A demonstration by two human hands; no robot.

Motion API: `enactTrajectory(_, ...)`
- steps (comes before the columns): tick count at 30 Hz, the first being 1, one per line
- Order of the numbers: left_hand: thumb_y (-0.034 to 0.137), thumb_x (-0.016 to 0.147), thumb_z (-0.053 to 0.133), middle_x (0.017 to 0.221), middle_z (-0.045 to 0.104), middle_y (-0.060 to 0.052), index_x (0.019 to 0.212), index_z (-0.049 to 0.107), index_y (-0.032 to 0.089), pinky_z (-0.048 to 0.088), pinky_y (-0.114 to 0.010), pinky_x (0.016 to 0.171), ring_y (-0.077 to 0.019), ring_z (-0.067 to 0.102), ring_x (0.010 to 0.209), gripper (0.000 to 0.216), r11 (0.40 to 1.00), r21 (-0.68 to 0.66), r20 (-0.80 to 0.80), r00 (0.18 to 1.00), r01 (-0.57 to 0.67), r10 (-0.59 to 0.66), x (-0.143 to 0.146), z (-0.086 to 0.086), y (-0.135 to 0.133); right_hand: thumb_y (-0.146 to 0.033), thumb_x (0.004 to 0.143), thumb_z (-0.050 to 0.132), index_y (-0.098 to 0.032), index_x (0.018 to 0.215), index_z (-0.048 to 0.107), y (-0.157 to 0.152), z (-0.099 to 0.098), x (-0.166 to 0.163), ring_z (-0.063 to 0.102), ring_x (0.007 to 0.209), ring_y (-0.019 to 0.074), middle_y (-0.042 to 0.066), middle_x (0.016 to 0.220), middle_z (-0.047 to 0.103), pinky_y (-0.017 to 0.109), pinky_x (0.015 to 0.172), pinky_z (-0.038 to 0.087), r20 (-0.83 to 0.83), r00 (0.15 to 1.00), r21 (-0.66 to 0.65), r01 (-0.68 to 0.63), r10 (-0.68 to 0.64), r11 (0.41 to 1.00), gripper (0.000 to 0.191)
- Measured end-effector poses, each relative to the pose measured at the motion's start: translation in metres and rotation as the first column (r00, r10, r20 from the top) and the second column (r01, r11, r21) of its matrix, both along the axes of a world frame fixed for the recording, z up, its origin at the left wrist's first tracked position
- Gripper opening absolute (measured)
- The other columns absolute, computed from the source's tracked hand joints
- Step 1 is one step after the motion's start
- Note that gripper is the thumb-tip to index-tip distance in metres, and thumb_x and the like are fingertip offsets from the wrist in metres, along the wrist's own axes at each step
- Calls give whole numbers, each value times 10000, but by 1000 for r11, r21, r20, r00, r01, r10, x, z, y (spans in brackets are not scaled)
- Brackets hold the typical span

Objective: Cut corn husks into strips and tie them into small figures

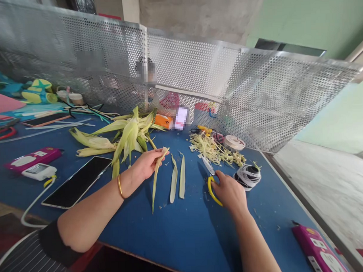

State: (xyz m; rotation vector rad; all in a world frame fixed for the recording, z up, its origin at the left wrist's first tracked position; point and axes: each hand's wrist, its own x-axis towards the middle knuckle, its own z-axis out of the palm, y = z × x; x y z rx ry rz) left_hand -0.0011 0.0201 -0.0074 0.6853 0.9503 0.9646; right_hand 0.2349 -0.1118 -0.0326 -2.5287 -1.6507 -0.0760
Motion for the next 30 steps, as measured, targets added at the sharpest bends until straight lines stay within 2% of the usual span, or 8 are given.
enactTrajectory(5,9,664,704,656,664,-22,748,668,133,502,-221,584,-103,613,564,154,996,61,29,997,71,-73,4,-1,-10,-375,902,489,-194,1207,640,-4,-2,2,697,861,293,137,955,727,320,632,420,110,992,-142,-51,67,989,386)
enactTrajectory(8,33,637,735,718,686,-27,781,678,133,506,-239,623,-109,625,599,184,980,178,26,995,89,-95,9,-1,-19,-387,870,531,-170,1105,687,-3,-1,-4,677,912,304,153,1013,704,358,707,459,19,995,64,-97,96,993,356)
enactTrajectory(10,55,615,762,748,697,-29,788,683,137,510,-253,666,-117,637,639,208,969,232,27,996,81,-89,12,-2,-23,-455,848,556,-175,1079,693,1,4,-17,664,927,286,135,1028,708,367,752,480,-271,946,305,-91,178,948,388)
enactTrajectory(12,78,603,781,779,709,-36,797,687,137,509,-263,699,-128,647,685,224,959,271,23,996,76,-86,14,-3,-26,-544,786,615,-174,1047,692,10,13,-37,664,855,255,108,945,725,354,733,501,-646,698,440,9,310,898,459)
enactTrajectory(14,105,611,785,802,716,-45,812,688,136,504,-264,704,-133,649,706,226,952,295,23,995,87,-98,15,-4,-28,-560,721,695,-170,1009,692,23,23,-61,650,828,235,91,886,719,337,705,502,-811,443,464,87,383,882,484)
enactTrajectory(19,131,619,784,764,702,-32,787,682,134,486,-251,662,-120,625,659,196,949,302,38,993,95,-111,11,1,-30,-452,543,835,-179,753,651,57,35,-103,582,631,153,8,666,636,267,567,456,-886,138,464,253,443,849,391)
enactTrajectory(22,175,669,743,678,664,-4,725,682,143,471,-247,618,-110,584,598,89,951,286,-1,992,120,-125,8,5,-29,-425,567,825,-174,699,646,67,30,-107,501,543,109,-23,591,581,248,532,416,-862,94,502,296,499,812,336)
enactTrajectory(30,228,709,684,633,643,-10,644,672,152,465,-256,594,-131,577,608,101,960,242,-112,987,141,-117,12,2,-30,-434,650,801,-171,750,661,63,18,-100,538,596,128,-19,629,614,272,606,437,-858,142,512,186,493,838,315)
